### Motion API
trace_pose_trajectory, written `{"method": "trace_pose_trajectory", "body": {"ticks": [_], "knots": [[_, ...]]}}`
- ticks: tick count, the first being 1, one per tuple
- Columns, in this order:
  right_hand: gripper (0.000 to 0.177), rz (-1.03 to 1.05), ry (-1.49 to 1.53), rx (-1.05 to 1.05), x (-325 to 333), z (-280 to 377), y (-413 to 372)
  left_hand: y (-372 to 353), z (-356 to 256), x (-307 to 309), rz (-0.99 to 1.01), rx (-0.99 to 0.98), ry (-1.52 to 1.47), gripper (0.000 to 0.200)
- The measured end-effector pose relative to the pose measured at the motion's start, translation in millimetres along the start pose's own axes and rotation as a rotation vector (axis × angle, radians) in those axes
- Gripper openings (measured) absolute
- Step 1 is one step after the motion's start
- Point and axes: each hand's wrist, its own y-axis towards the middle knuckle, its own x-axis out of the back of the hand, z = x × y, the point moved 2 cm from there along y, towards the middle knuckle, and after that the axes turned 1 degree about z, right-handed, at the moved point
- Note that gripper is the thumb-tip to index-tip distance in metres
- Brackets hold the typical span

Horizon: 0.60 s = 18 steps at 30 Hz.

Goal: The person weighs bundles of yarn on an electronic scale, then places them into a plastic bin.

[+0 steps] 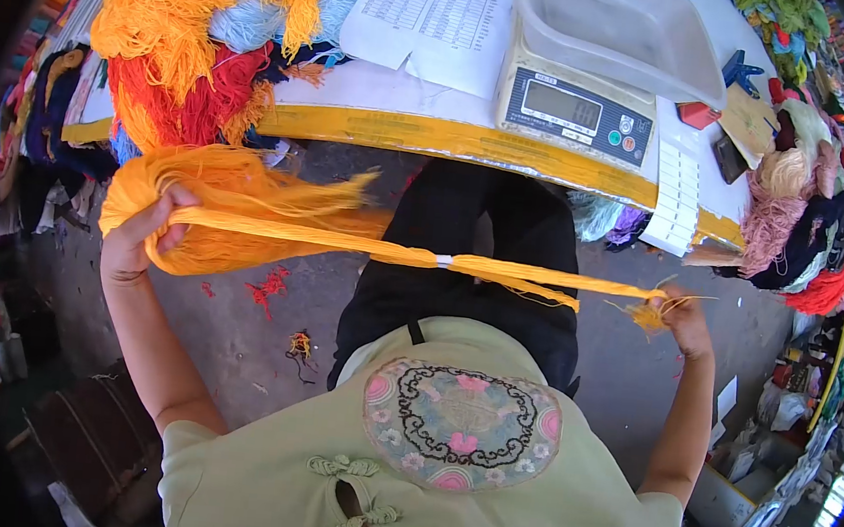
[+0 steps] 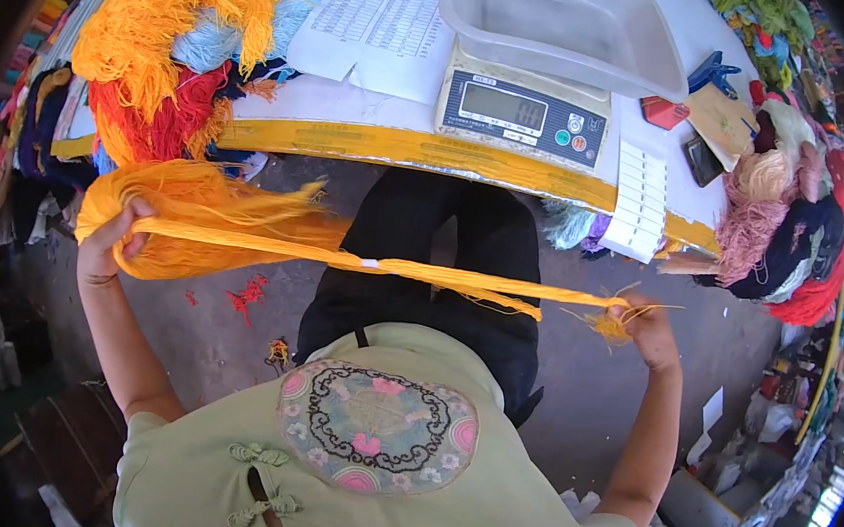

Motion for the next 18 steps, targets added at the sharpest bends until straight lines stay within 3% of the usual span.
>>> {"method": "trace_pose_trajectory", "body": {"ticks": [1, 2, 3, 6, 7, 9, 10, 11, 13, 14, 15, 17, 18], "knots": [[0.018, 0.051, -0.014, -0.048, -12, -10, 4, 0, 4, -7, -0.201, 0.023, 0.133, 0.034], [0.018, 0.101, -0.028, -0.097, -21, -19, 5, 2, 12, -6, -0.245, 0.019, 0.198, 0.031], [0.015, 0.070, -0.396, -0.123, -38, -9, 6, 4, 19, -4, -0.289, 0.017, 0.264, 0.029], [0.011, 0.066, -1.150, 0.456, -65, -12, 16, 3, 22, -20, -0.310, 0.138, 0.267, 0.025], [0.011, 0.053, -1.112, 0.465, -72, 14, 21, 0, 16, -35, -0.298, 0.137, 0.235, 0.027], [0.016, 0.021, -1.038, 0.497, -98, 106, 33, 1, 6, -66, -0.092, -0.147, 0.100, 0.040], [0.019, 0.003, -0.822, 0.668, -112, 143, 34, 1, -4, -93, -0.082, -0.226, 0.000, 0.057], [0.022, -0.007, -0.598, 0.840, -130, 180, 35, 11, -12, -109, 0.084, -0.399, -0.025, 0.071], [0.027, -0.005, -0.151, 0.917, -173, 244, 27, 24, -29, -157, 0.267, -0.568, -0.231, 0.110], [0.030, 0.075, 0.011, 0.862, -188, 268, 23, 24, -34, -170, 0.352, -0.583, -0.301, 0.119], [0.033, 0.147, 0.046, 0.837, -200, 290, 20, 20, -44, -186, 0.378, -0.611, -0.375, 0.104], [0.027, 0.240, 0.168, 0.845, -227, 318, 20, 17, -59, -192, 0.396, -0.600, -0.225, 0.085], [0.024, 0.283, 0.210, 0.848, -234, 324, 22, 19, -58, -193, 0.361, -0.552, -0.202, 0.099]]}}
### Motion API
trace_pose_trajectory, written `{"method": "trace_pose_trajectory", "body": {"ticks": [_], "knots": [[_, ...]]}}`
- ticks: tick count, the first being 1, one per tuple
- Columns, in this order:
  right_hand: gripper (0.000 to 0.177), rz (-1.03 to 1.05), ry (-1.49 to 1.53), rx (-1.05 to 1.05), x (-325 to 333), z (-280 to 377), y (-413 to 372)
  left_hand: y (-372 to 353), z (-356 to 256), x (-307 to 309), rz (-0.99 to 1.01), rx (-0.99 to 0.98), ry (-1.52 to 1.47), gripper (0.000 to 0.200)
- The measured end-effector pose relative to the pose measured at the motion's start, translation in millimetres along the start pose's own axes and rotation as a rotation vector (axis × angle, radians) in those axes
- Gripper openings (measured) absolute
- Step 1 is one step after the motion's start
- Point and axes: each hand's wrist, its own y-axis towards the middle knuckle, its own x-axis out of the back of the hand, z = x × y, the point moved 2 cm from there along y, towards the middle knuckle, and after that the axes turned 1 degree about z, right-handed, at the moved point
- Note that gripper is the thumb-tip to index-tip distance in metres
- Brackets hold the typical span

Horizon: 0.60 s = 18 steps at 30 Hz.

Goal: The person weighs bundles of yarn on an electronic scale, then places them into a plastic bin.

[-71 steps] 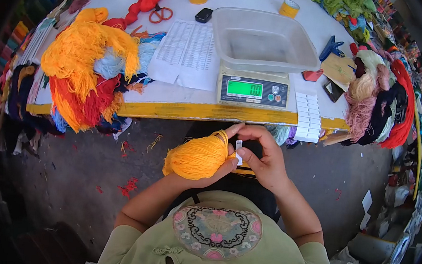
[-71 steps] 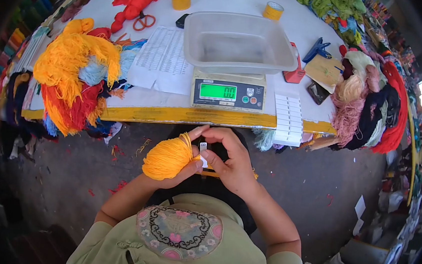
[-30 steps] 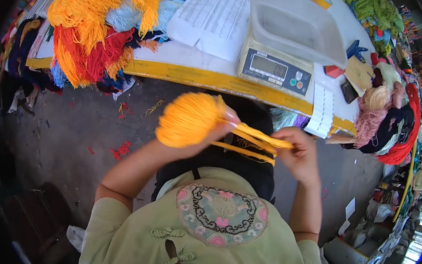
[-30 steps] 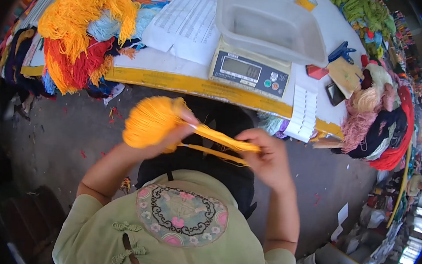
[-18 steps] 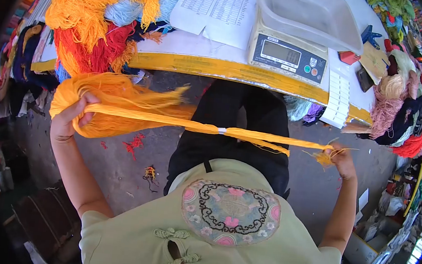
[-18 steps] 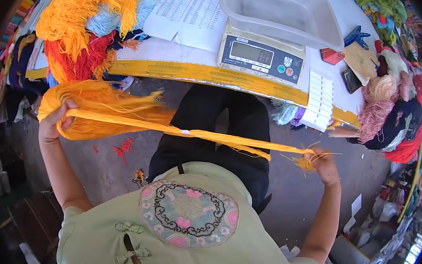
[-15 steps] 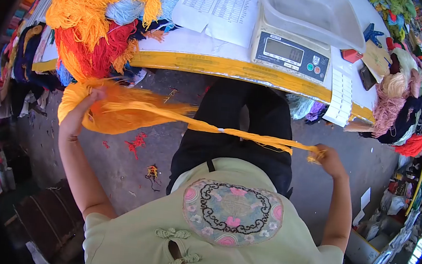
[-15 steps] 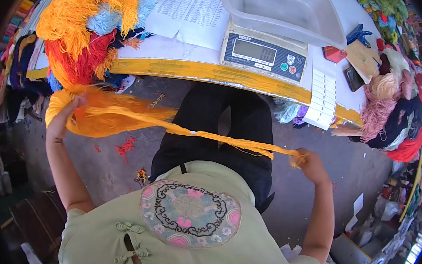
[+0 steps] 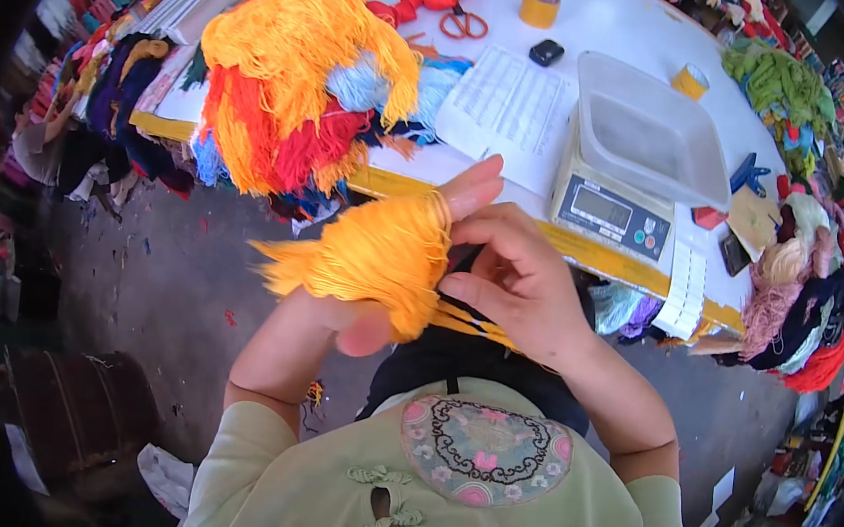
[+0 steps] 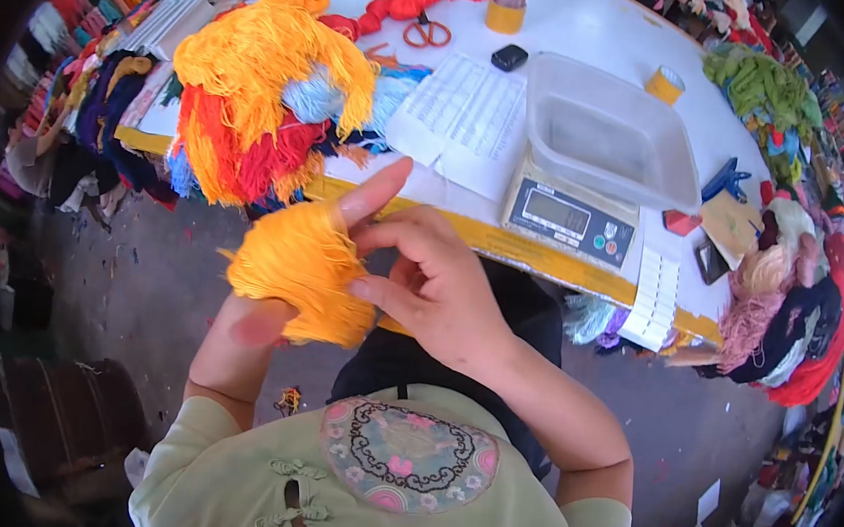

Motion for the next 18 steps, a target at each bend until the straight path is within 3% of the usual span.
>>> {"method": "trace_pose_trajectory", "body": {"ticks": [2, 3, 4, 7, 11, 14, 17, 18], "knots": [[0.018, 0.038, -0.075, 0.079, -3, -15, 6, 2, 4, 1, -0.063, 0.101, 0.042, 0.130], [0.016, 0.060, -0.109, 0.110, -4, -20, 7, 0, 14, 6, -0.048, 0.071, 0.018, 0.130], [0.014, 0.066, -0.027, 0.007, -3, -21, 8, -3, 19, 11, -0.033, 0.043, -0.007, 0.130], [0.008, 0.107, 0.234, -0.313, 4, -14, 6, -13, 25, 14, -0.048, 0.087, -0.154, 0.121], [0.012, 0.072, 0.211, -0.243, 1, -17, 9, -9, 32, 10, -0.082, 0.106, -0.268, 0.114], [0.013, 0.102, 0.014, -0.213, -1, -25, 8, -8, 46, 11, -0.094, 0.042, -0.248, 0.103], [0.008, 0.061, -0.082, -0.110, 0, -27, 10, -11, 50, 11, -0.145, -0.031, -0.304, 0.072], [0.007, 0.055, -0.116, -0.074, 0, -26, 12, -14, 52, 12, -0.185, 0.033, -0.291, 0.068]]}}
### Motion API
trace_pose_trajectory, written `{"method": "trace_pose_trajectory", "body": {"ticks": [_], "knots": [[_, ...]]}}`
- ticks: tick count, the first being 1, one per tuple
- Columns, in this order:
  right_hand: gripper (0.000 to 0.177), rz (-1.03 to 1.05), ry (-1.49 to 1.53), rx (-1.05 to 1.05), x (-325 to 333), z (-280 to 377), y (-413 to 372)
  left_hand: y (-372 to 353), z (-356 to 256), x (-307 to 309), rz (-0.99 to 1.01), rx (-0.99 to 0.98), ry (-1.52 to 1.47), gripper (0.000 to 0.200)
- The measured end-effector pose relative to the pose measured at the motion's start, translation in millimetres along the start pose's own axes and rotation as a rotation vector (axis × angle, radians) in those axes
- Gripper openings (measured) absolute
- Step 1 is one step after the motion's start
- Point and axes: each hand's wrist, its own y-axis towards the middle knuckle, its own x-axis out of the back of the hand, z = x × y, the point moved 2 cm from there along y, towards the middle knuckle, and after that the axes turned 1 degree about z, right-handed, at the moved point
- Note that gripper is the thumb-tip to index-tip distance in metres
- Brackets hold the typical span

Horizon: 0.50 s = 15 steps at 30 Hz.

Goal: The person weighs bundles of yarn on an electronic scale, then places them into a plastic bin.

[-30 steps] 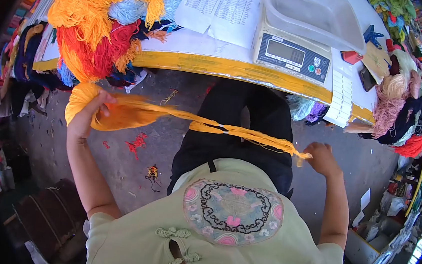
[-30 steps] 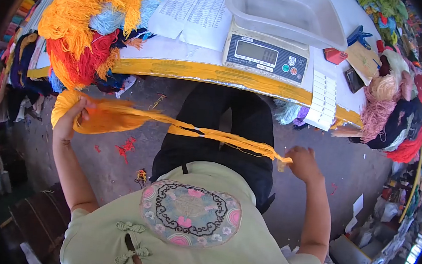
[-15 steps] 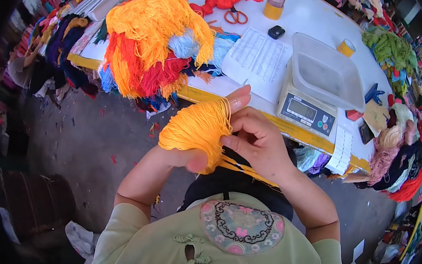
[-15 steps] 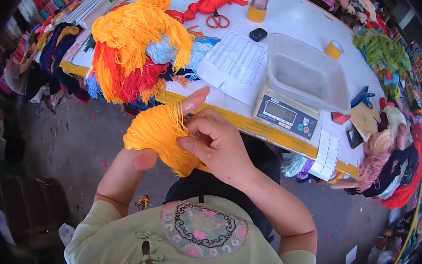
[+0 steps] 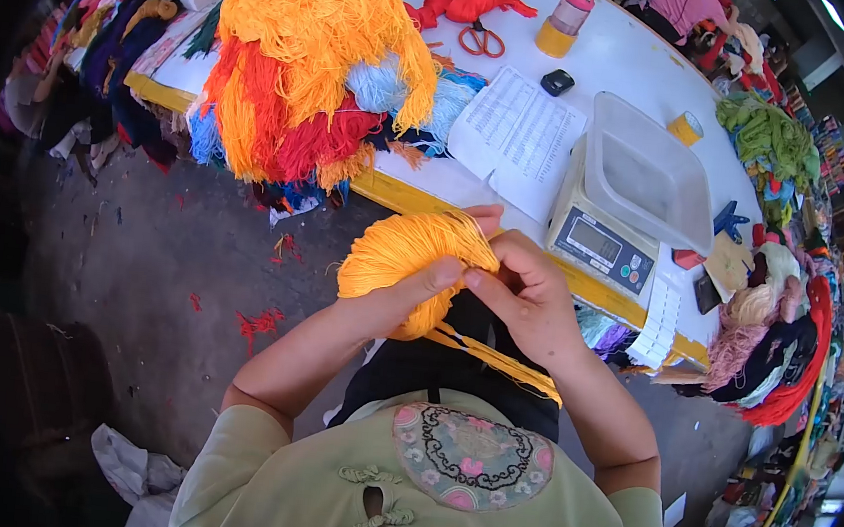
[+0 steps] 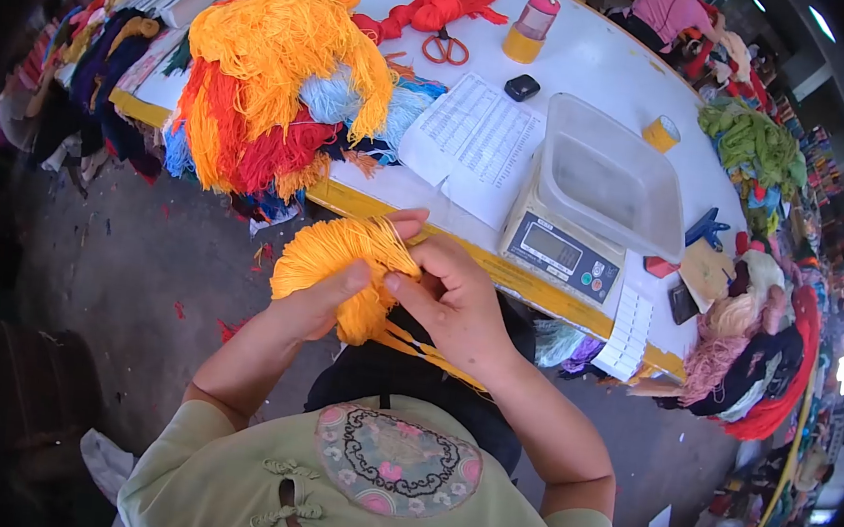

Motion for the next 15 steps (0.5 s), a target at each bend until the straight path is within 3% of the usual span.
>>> {"method": "trace_pose_trajectory", "body": {"ticks": [2, 5, 8, 11, 12, 13, 15], "knots": [[0.008, -0.082, -0.049, 0.021, 0, 7, 1, -5, 3, 3, -0.103, 0.107, 0.031, 0.062], [0.007, -0.109, -0.171, 0.110, -2, 9, 3, -4, 4, 5, -0.150, 0.091, -0.003, 0.052], [0.006, -0.139, 0.239, -0.012, -6, 5, 6, -14, 9, 24, -0.130, 0.159, 0.205, 0.040], [0.010, 0.170, 0.355, -0.318, -3, 6, 6, -16, 10, 30, -0.164, 0.078, -0.188, 0.031], [0.010, 0.271, 0.352, -0.394, -4, 1, 5, -19, 11, 36, -0.057, 0.144, -0.230, 0.033], [0.009, 0.382, 0.251, -0.360, -8, -4, 6, -23, 12, 49, 0.052, 0.209, -0.271, 0.034], [0.012, 0.391, 0.065, -0.178, 7, 24, 9, -36, 13, 72, 0.191, 0.327, -0.199, 0.033]]}}
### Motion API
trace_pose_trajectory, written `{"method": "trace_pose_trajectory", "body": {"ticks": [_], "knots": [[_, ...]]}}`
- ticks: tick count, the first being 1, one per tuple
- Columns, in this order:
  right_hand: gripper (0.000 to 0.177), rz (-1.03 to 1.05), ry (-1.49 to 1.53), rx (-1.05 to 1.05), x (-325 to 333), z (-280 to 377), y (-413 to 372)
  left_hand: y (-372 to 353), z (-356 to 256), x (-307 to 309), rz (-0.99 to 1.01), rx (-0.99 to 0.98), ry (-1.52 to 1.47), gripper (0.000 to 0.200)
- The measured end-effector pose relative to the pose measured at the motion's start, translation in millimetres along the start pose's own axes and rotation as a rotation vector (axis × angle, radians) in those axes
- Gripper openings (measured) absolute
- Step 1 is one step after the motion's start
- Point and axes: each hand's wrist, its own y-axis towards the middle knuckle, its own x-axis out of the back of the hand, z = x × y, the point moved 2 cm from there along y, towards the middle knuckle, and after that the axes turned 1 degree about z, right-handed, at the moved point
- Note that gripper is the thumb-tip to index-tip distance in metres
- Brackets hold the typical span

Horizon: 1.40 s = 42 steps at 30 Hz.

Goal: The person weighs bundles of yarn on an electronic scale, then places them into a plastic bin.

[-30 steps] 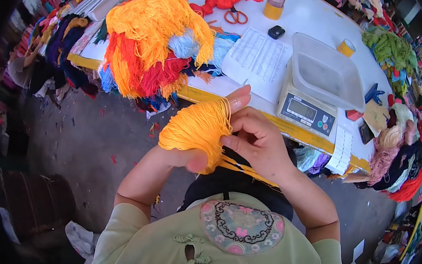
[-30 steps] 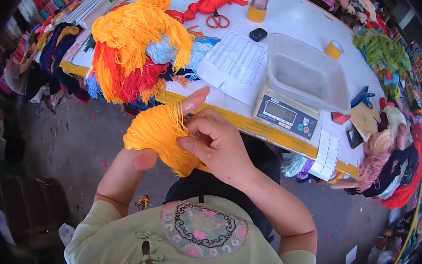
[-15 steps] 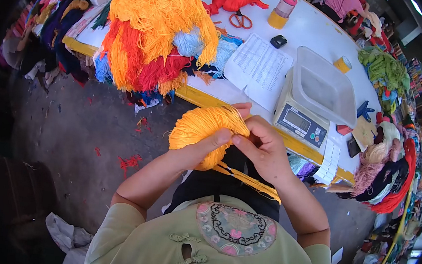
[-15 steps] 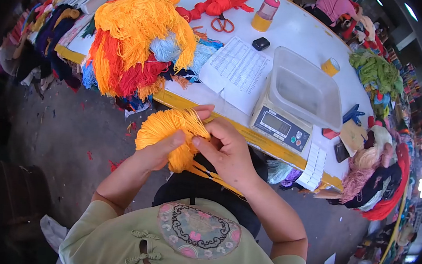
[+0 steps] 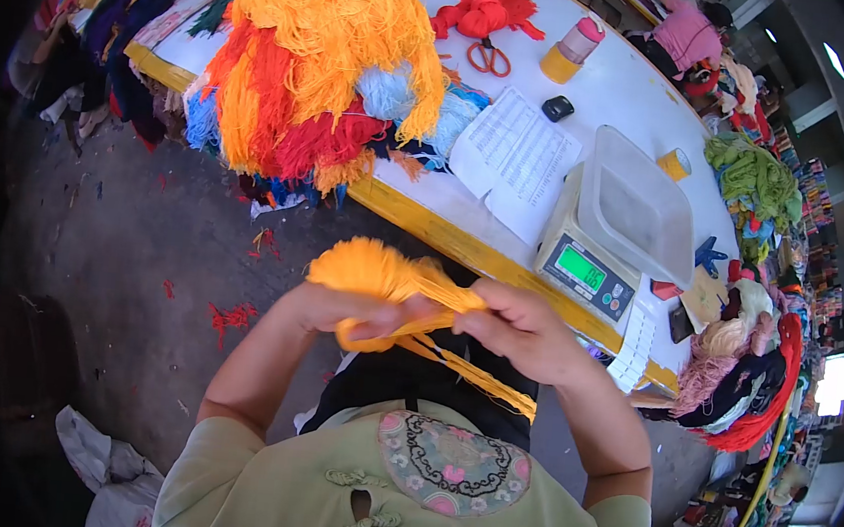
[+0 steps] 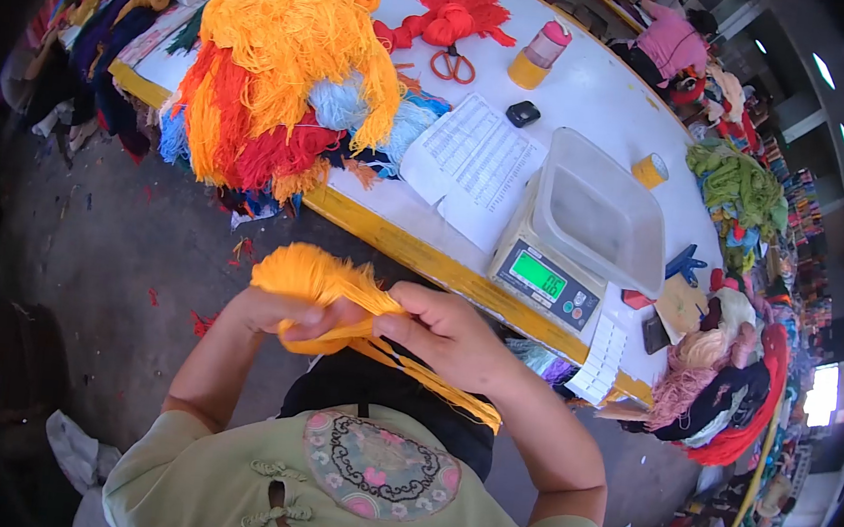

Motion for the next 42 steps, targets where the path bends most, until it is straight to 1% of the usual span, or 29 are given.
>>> {"method": "trace_pose_trajectory", "body": {"ticks": [1, 2, 3, 6, 7, 8, 9, 10, 12, 13, 14, 15, 17, 19, 20, 22, 24, 25, 26, 27, 28, 29, 31, 32, 35, 37, 38, 39, 42], "knots": [[0.015, -0.005, -0.104, 0.067, 6, 19, -7, -13, 4, 8, 0.001, 0.069, 0.106, 0.032], [0.017, -0.068, 0.170, 0.035, 16, 28, -18, -28, 9, 18, 0.003, 0.140, 0.213, 0.031], [0.023, -0.177, 0.325, 0.266, 24, 41, -22, -42, 31, 42, -0.100, 0.225, 0.216, 0.029], [0.025, -0.336, 0.414, 0.609, 72, 98, -38, -88, 127, 118, -0.451, 0.391, 0.075, 0.027], [0.027, -0.372, 0.422, 0.693, 91, 120, -41, -103, 153, 135, -0.619, 0.469, 0.169, 0.027], [0.026, -0.233, 0.449, 0.789, 109, 147, -40, -120, 180, 150, -0.786, 0.544, 0.262, 0.028], [0.026, -0.310, 0.451, 0.818, 133, 167, -49, -137, 208, 166, -0.813, 0.524, 0.466, 0.031], [0.023, -0.222, 0.477, 0.869, 158, 186, -52, -155, 236, 184, -0.835, 0.498, 0.670, 0.034], [0.024, -0.502, 0.223, 0.931, 206, 230, -67, -199, 286, 221, -0.758, 0.541, 1.252, 0.043], [0.025, -0.697, 0.308, 1.000, 209, 256, -63, -214, 302, 232, -0.637, 0.603, 1.625, 0.048], [0.027, -0.895, 0.392, 1.067, 212, 279, -62, -227, 294, 226, -0.845, 0.930, 1.372, 0.048], [0.028, -0.858, 0.270, 1.079, 224, 295, -68, -243, 288, 220, -1.040, 1.255, 1.125, 0.047], [0.029, -0.866, 0.097, 1.118, 246, 324, -82, -301, 346, 290, -0.974, 1.292, 1.175, 0.034], [0.027, -0.950, 0.010, 1.157, 257, 338, -90, -292, 316, 268, -1.417, 0.947, 0.550, 0.023], [0.026, -0.990, -0.025, 1.165, 260, 341, -93, -287, 300, 255, -1.576, 0.746, 0.221, 0.018], [0.022, -1.062, -0.055, 1.140, 262, 339, -94, -258, 260, 234, -1.556, 0.466, -0.018, 0.016], [0.019, -1.125, -0.044, 1.067, 260, 308, -83, -229, 216, 213, -1.478, 0.215, -0.204, 0.021], [0.017, -0.968, -0.042, 0.932, 259, 284, -80, -213, 194, 204, -1.419, 0.100, -0.273, 0.024], [0.016, -0.985, -0.103, 0.754, 277, 241, -86, -201, 174, 198, -1.355, -0.016, -0.346, 0.027], [0.024, -0.990, -0.163, 0.576, 297, 196, -90, -192, 158, 198, -1.337, -0.085, -0.319, 0.028], [0.026, -0.960, -0.567, 0.272, 242, 151, -68, -184, 144, 198, -1.319, -0.158, -0.297, 0.030], [0.022, -0.790, -0.730, 0.100, 246, 95, -74, -175, 131, 195, -1.302, -0.233, -0.279, 0.031], [0.011, -0.713, -1.416, -0.018, 197, 10, -76, -159, 99, 174, -1.288, -0.326, -0.203, 0.031], [0.010, -0.692, -1.535, -0.039, 176, -16, -80, -151, 82, 162, -1.281, -0.371, -0.160, 0.031], [0.020, -0.794, -1.475, 0.022, 134, -45, -97, -135, 47, 133, -1.164, -0.486, -0.040, 0.031], [0.027, -0.872, -1.413, 0.056, 116, -52, -105, -123, 28, 112, -1.161, -0.465, 0.024, 0.031], [0.040, -0.869, -1.349, -0.019, 111, -56, -111, -118, 22, 104, -1.133, -0.470, 0.042, 0.032], [0.041, -0.902, -1.315, 0.008, 106, -57, -115, -114, 14, 95, -1.105, -0.475, 0.058, 0.033], [0.044, -0.970, -1.237, 0.072, 100, -56, -124, -100, -18, 66, -0.847, -0.564, -0.123, 0.029]]}}
